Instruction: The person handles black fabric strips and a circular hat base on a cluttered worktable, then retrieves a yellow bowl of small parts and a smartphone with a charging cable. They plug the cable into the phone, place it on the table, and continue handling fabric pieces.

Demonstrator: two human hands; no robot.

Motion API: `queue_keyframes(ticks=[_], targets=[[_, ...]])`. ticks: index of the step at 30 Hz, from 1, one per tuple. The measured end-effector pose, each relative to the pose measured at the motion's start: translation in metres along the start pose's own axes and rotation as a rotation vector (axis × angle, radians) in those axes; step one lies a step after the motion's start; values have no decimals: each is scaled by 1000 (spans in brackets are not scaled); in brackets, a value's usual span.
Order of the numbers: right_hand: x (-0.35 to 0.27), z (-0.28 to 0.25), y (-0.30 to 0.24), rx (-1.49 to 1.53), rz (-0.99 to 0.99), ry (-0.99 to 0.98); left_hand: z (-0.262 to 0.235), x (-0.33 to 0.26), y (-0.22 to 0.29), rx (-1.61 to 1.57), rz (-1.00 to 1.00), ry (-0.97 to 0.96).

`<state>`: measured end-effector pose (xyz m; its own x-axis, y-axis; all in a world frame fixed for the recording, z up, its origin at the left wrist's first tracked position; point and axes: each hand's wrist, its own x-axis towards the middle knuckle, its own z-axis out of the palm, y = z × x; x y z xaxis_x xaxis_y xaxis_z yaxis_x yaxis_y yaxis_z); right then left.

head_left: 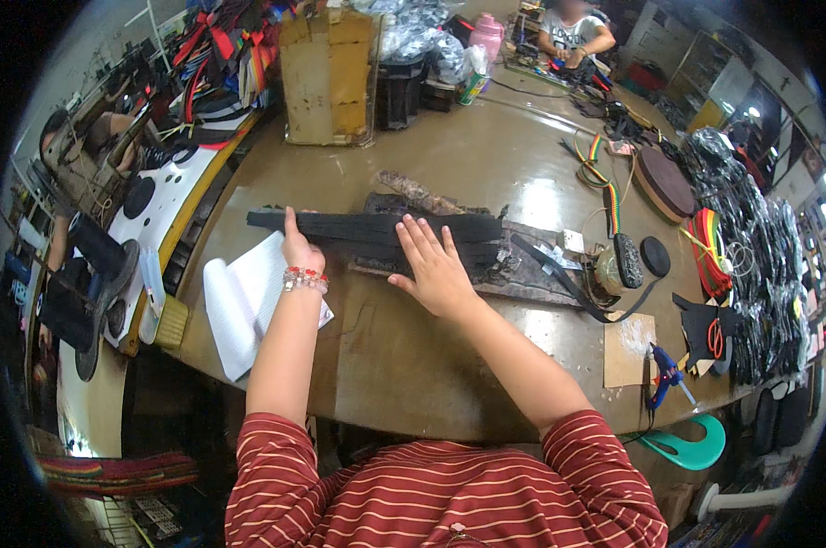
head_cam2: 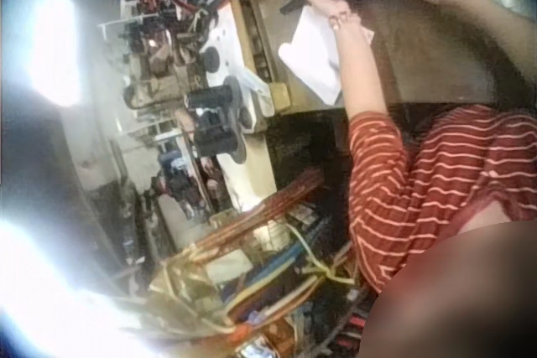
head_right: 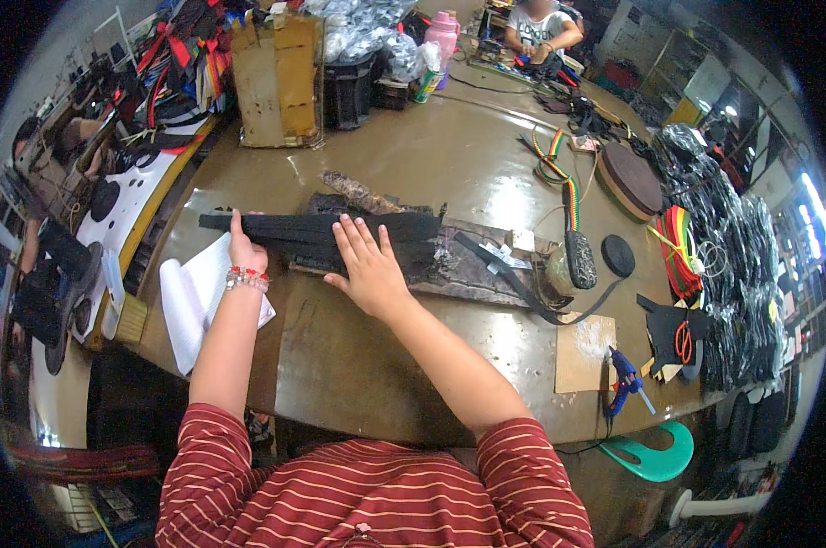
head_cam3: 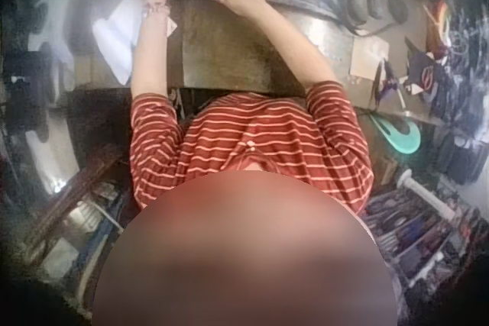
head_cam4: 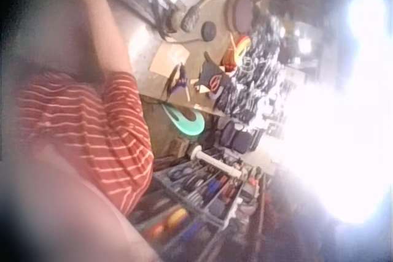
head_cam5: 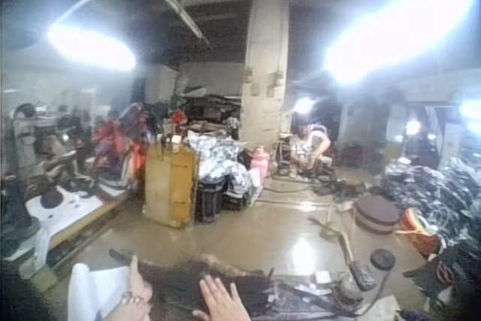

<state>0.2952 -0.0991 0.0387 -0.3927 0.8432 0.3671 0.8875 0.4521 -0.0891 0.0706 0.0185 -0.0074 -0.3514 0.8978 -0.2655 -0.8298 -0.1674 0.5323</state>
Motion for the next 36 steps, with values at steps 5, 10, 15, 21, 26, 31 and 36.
queue_keyframes(ticks=[5,10,15,21,26,31,36], targets=[[5,-11,-4,7,27,-76,1,-3,4,128,255,135],[22,-61,-1,254,-32,44,1,-44,17,-34,282,252],[45,-146,1,502,-176,30,61,-136,50,225,504,-350],[50,-199,-21,1148,-239,-148,184,-233,95,529,438,-1245],[-9,-169,-40,1489,-4,-372,236,-244,108,529,435,-938],[-84,-112,-66,1915,389,-529,239,-187,82,613,449,-984],[-94,-59,-52,2215,619,-358,257,-102,-6,921,457,-1002]])
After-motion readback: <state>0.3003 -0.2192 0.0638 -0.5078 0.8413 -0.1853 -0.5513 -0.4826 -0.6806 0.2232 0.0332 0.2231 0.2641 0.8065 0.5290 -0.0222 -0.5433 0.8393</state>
